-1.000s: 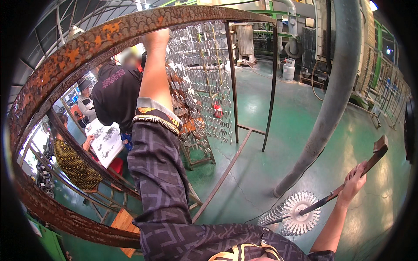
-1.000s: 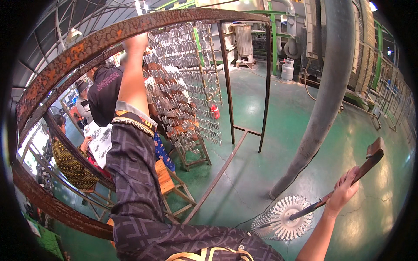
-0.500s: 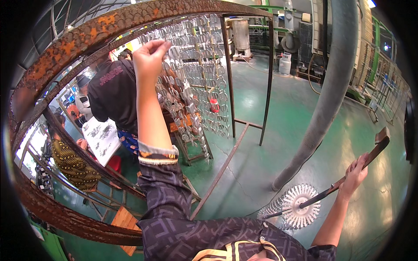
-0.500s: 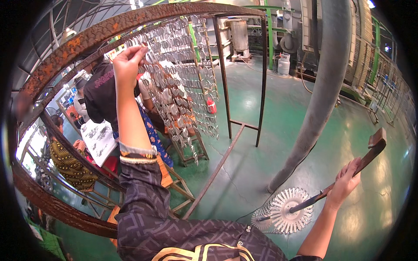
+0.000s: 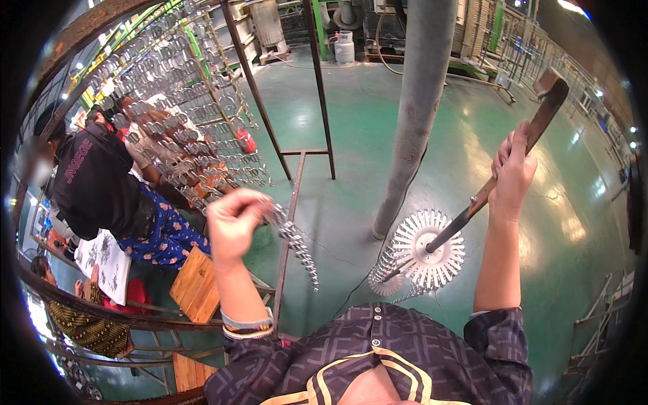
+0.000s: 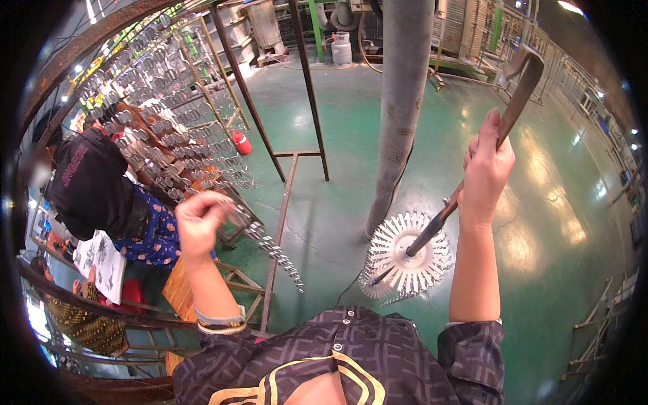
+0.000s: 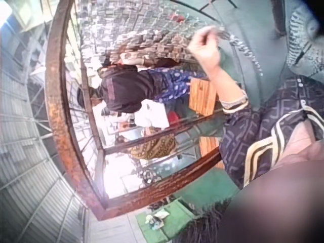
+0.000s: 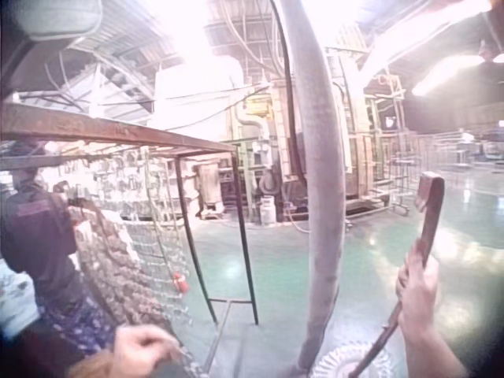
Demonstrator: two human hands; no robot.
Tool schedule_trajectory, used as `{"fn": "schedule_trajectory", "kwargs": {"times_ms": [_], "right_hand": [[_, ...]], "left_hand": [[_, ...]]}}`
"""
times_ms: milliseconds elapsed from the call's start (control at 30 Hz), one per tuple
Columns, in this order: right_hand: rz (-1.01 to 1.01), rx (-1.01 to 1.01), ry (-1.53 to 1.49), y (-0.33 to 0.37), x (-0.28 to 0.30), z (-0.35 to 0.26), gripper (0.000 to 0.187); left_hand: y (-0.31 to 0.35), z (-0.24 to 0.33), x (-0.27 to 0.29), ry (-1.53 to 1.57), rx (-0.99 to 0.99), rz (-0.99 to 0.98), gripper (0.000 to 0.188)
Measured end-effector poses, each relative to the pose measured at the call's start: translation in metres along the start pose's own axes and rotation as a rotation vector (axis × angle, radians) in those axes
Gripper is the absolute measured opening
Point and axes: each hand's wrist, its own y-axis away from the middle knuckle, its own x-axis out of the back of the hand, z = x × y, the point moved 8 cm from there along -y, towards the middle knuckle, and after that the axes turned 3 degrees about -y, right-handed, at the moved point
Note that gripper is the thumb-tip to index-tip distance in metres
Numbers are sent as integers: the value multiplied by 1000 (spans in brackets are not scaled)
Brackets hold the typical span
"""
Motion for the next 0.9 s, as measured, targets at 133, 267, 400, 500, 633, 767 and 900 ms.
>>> {"fn": "schedule_trajectory", "kwargs": {"times_ms": [133,267,400,500,633,767,900], "right_hand": [[6,2,0,-2,1,-5,44],[6,-3,6,-2,-3,-10,46],[-3,-15,5,-5,-7,-13,46],[-19,-24,-9,-6,-9,-14,46],[-32,-19,-13,-8,-11,-18,46],[-28,-13,-13,-8,-12,-23,46],[-28,-15,-31,-8,-12,-24,44]], "left_hand": [[39,-21,-66,103,-19,-216,12],[71,-50,-117,215,13,-470,11],[96,-78,-159,219,43,-601,10],[112,-101,-188,194,50,-652,8],[126,-124,-218,177,66,-670,8],[137,-139,-234,123,104,-666,7],[141,-144,-238,91,31,-610,8]]}}
